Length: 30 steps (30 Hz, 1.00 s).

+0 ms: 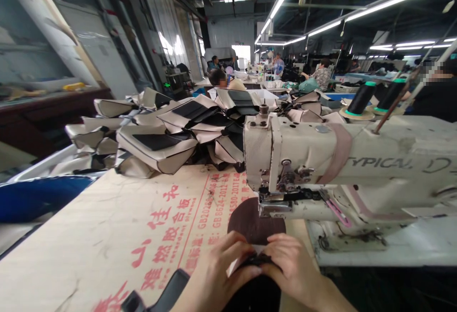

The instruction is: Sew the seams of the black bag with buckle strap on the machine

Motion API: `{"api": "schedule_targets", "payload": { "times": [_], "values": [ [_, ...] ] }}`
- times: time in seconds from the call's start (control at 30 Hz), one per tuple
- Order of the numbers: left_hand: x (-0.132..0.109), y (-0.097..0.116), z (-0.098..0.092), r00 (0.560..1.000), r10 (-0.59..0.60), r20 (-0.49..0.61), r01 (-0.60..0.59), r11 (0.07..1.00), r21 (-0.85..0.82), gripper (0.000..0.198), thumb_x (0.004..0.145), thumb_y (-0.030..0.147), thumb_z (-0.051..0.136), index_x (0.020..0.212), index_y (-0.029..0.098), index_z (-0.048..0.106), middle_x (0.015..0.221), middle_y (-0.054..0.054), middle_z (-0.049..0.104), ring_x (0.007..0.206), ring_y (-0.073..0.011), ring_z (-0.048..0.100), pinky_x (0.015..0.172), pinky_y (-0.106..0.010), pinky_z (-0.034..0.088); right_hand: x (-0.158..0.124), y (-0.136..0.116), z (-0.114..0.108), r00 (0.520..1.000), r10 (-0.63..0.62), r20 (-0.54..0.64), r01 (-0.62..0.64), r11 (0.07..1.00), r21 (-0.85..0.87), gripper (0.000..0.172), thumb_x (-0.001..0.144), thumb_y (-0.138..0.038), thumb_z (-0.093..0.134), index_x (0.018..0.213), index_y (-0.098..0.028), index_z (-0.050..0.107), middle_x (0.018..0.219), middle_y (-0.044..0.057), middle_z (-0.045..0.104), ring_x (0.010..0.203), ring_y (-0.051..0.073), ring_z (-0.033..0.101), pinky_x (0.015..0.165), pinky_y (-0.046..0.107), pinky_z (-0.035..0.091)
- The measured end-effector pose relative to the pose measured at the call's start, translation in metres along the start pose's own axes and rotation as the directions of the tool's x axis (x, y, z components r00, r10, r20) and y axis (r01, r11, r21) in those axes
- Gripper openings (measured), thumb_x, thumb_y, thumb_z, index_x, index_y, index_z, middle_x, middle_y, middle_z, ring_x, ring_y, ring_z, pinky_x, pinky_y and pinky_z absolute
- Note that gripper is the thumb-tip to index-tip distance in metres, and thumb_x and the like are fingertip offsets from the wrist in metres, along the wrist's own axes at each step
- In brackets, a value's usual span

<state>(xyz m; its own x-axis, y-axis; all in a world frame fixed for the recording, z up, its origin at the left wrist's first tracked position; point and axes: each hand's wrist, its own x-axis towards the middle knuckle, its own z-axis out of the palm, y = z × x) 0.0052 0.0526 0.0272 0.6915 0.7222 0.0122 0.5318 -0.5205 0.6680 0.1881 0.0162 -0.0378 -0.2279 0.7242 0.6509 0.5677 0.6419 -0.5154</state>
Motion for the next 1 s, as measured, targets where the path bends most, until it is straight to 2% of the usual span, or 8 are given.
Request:
{"api": "schedule_targets", "payload": {
  "times": [0.13,0.23,0.47,0.6,0.67,0.73,0.83,1.0],
  "values": [
    [0.009,0.004,0.014,0.997,-0.027,-0.072,0.036,0.991,0.126,0.029,0.090,0.035,0.041,0.070,0.018,0.055,0.076,-0.001,0.055,0.073,-0.0133,0.052,0.064,-0.023,0.038,-0.001,0.004,0.000,0.999,-0.030,-0.028,0.030,0.999,-0.019,0.041,0.093,-0.039,0.042,0.064,-0.015,0.058,0.058,0.001,0.059,0.057,0.011,0.056,0.080,0.027,0.048],
    [0.017,-0.002,0.020,0.991,-0.110,-0.071,0.112,0.993,0.034,0.038,0.091,0.038,0.037,0.059,0.017,0.042,0.067,0.002,0.048,0.063,-0.0104,0.047,0.059,-0.022,0.033,0.000,0.007,-0.005,0.998,0.008,0.062,-0.010,0.999,0.036,0.040,0.092,-0.042,0.044,0.065,-0.017,0.059,0.059,-0.001,0.059,0.057,0.009,0.056,0.088,0.029,0.045],
    [0.029,-0.019,0.023,0.947,-0.322,0.021,0.320,0.928,-0.190,0.046,0.085,0.051,0.039,0.056,0.020,0.021,0.057,0.007,0.018,0.053,-0.0084,0.023,0.049,-0.024,0.020,0.014,0.005,-0.021,0.947,0.158,0.279,-0.185,0.980,0.073,0.029,0.090,-0.033,0.053,0.066,-0.017,0.055,0.068,-0.005,0.058,0.083,0.010,0.056,0.108,0.043,0.015],
    [0.021,-0.007,0.023,0.943,-0.313,-0.115,0.301,0.948,-0.108,0.042,0.085,0.048,0.039,0.056,0.020,0.029,0.056,0.006,0.027,0.052,-0.0091,0.034,0.049,-0.022,0.028,0.010,-0.002,-0.015,0.946,0.246,0.212,-0.273,0.956,0.107,0.022,0.090,-0.028,0.053,0.071,-0.018,0.056,0.074,-0.003,0.059,0.082,0.011,0.054,0.099,0.038,0.027],
    [0.006,-0.002,0.025,0.944,-0.262,-0.202,0.262,0.965,-0.026,0.031,0.085,0.043,0.043,0.066,0.019,0.046,0.065,0.004,0.047,0.060,-0.0113,0.048,0.056,-0.022,0.039,0.006,-0.005,-0.010,0.943,0.291,0.159,-0.312,0.942,0.127,0.022,0.091,-0.027,0.050,0.073,-0.018,0.057,0.074,-0.003,0.060,0.076,0.011,0.053,0.091,0.033,0.034],
    [-0.014,-0.004,0.029,0.945,-0.187,-0.268,0.212,0.975,0.068,0.021,0.081,0.035,0.052,0.096,0.021,0.055,0.092,-0.002,0.061,0.082,-0.0156,0.060,0.072,-0.024,0.048,0.002,-0.006,-0.007,0.936,0.331,0.120,-0.346,0.928,0.141,0.021,0.092,-0.027,0.048,0.076,-0.018,0.058,0.075,-0.001,0.061,0.075,0.012,0.053,0.080,0.028,0.039],
    [-0.038,-0.018,0.039,0.951,-0.114,-0.287,0.181,0.959,0.218,0.053,0.076,0.025,0.056,0.128,0.025,0.044,0.128,-0.006,0.054,0.115,-0.0218,0.053,0.093,-0.032,0.046,-0.001,-0.009,-0.009,0.932,0.345,0.110,-0.360,0.918,0.168,0.017,0.091,-0.027,0.049,0.083,-0.018,0.061,0.084,0.001,0.063,0.080,0.014,0.055,0.074,0.026,0.042],
    [-0.034,-0.028,0.048,0.957,-0.238,-0.163,0.265,0.948,0.176,0.054,0.083,0.018,0.039,0.137,0.019,0.037,0.134,-0.009,0.049,0.118,-0.0205,0.051,0.099,-0.035,0.042,-0.003,-0.013,-0.019,0.913,0.318,0.255,-0.354,0.929,0.109,0.028,0.086,-0.011,0.047,0.109,-0.020,0.061,0.107,0.002,0.063,0.101,0.015,0.056,0.092,0.026,0.043]
  ]
}}
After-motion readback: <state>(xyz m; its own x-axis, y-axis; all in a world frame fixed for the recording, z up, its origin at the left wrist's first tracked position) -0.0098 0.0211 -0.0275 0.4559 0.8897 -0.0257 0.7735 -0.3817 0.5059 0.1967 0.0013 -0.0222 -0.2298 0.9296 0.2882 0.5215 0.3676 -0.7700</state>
